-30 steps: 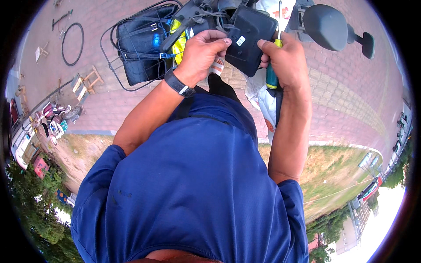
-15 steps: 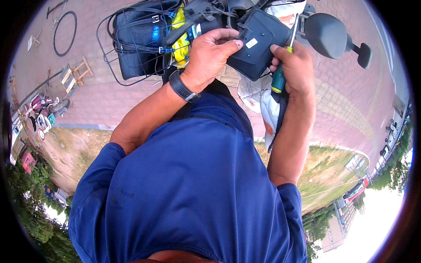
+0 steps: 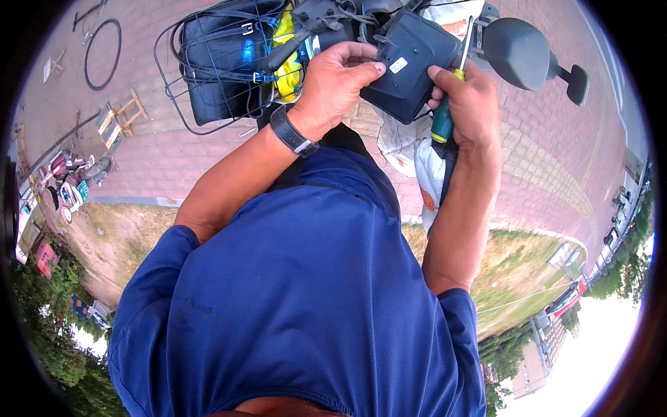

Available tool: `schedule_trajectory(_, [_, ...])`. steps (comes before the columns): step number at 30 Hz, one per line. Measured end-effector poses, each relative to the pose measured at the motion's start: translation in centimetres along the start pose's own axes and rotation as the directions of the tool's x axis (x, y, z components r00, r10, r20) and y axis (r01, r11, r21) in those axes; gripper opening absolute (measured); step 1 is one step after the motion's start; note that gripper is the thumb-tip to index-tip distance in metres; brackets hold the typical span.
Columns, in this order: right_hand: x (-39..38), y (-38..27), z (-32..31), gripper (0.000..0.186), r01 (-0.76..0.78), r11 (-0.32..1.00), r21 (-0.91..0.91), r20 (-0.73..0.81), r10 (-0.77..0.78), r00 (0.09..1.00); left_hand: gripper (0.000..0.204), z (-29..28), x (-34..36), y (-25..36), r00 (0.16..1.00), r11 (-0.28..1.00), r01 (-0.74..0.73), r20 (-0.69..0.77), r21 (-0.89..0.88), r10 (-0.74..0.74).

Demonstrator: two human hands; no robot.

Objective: The person uses a screwdriver to adjust and tighten components on the handlebar assembly of a motorcycle. They then walk to a cluttered workbench, pick up a yellow patterned item, and search through various tools and parts on the shelves.

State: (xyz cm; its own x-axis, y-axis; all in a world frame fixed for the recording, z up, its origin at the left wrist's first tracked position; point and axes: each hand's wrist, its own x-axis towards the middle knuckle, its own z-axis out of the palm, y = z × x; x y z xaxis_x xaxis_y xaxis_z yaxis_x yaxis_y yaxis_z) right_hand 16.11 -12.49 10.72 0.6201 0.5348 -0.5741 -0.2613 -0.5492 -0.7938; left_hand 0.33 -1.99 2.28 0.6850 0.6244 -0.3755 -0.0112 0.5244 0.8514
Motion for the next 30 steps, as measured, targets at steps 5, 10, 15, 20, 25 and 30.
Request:
schedule_trajectory(5, [-0.1,0.1,0.0,0.015,0.014,1.0,-0.012,-0.018,-0.014,1.0,0.027,0.1,-0.3,0.4,1.0,1.0,0.007,-0.029,-0.027,-0.008])
schedule_trajectory(10, [-0.3,0.0,0.1,0.017,0.014,1.0,-0.009,-0.031,-0.014,0.999,0.024,0.1,-0.3,0.4,0.999,0.998,0.039,-0.032,-0.039,-0.041])
schedule_trajectory(15, [-0.5,-0.1,0.0,0.021,0.025,0.999,0.022,-0.02,-0.024,1.0,0.021,0.1,-0.2,0.3,0.996,0.993,0.082,-0.031,-0.082,-0.085])
schedule_trajectory(20, [-0.8,-0.3,0.2,0.027,0.043,0.999,0.013,-0.021,-0.043,0.999,0.019,0.0,-0.1,0.0,0.989,0.972,0.146,-0.011,-0.185,-0.15])
schedule_trajectory(25, [-1.0,-0.4,0.1,0.034,0.065,0.995,0.078,0.074,-0.07,0.995,0.02,-0.1,0.5,-0.9,0.968,0.913,0.25,0.085,-0.323,-0.235])
schedule_trajectory(30, [-0.9,-0.5,0.0,0.045,0.076,0.995,0.067,0.166,-0.086,0.982,0.022,0.8,1.0,-1.7,0.946,0.811,0.323,0.131,-0.487,-0.298])
